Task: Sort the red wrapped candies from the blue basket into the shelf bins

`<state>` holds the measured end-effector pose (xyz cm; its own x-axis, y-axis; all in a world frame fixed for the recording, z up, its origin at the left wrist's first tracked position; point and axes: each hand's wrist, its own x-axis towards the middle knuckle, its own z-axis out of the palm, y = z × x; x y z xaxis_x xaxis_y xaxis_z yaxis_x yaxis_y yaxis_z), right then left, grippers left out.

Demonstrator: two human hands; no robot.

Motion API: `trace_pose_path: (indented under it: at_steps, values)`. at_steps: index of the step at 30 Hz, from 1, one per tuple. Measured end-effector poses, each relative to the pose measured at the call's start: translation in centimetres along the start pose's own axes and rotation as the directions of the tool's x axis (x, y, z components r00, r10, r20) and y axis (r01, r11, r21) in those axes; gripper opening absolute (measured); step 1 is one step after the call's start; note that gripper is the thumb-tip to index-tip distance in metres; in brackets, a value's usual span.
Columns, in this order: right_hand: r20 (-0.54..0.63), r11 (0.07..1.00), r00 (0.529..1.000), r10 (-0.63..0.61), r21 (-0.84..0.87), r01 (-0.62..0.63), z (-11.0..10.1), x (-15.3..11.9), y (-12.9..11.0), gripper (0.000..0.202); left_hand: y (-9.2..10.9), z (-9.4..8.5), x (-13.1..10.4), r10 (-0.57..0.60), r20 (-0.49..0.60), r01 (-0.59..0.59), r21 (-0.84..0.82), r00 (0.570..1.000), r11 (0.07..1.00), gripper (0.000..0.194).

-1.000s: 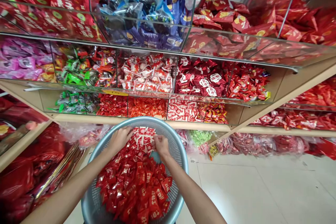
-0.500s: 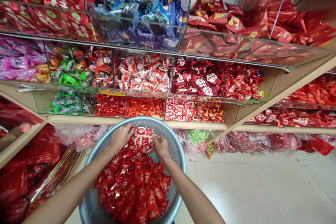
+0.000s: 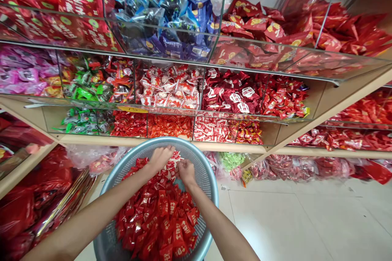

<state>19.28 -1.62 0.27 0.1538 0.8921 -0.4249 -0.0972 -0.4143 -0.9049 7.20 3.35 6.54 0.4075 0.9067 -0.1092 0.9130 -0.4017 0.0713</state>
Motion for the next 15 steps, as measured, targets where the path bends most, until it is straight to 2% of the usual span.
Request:
trace_pose_path:
  at_steps: [4,5,7,11,15]
  values:
    - [0.000,1.000,1.000,-0.004,0.008,0.004,-0.1,0.1,0.2,0.016,-1.8,-0.9,-1.9,-0.072,-0.064,0.072,-0.012,0.995,0.997,0.028]
    - [0.001,1.000,1.000,-0.002,0.013,0.002,-0.1,0.2,0.3,0.017,-2.4,-0.9,-2.6,-0.119,-0.094,0.117,-0.022,0.988,0.993,0.030]
    - [0.007,1.000,1.000,0.001,0.023,-0.001,-0.1,0.2,0.4,0.017,-3.2,-0.7,-4.0,-0.286,-0.151,0.269,-0.121,0.946,0.955,0.032]
    - [-0.001,0.999,1.000,0.012,0.035,-0.012,0.2,0.1,0.2,0.015,-2.8,0.7,-5.0,-0.366,-0.073,0.349,-0.177,0.928,0.920,0.046]
    - [-0.011,0.999,1.000,0.007,0.038,-0.006,0.3,-0.2,-0.2,0.015,-1.2,1.6,-3.8,-0.434,0.005,0.429,-0.165,0.901,0.888,0.057]
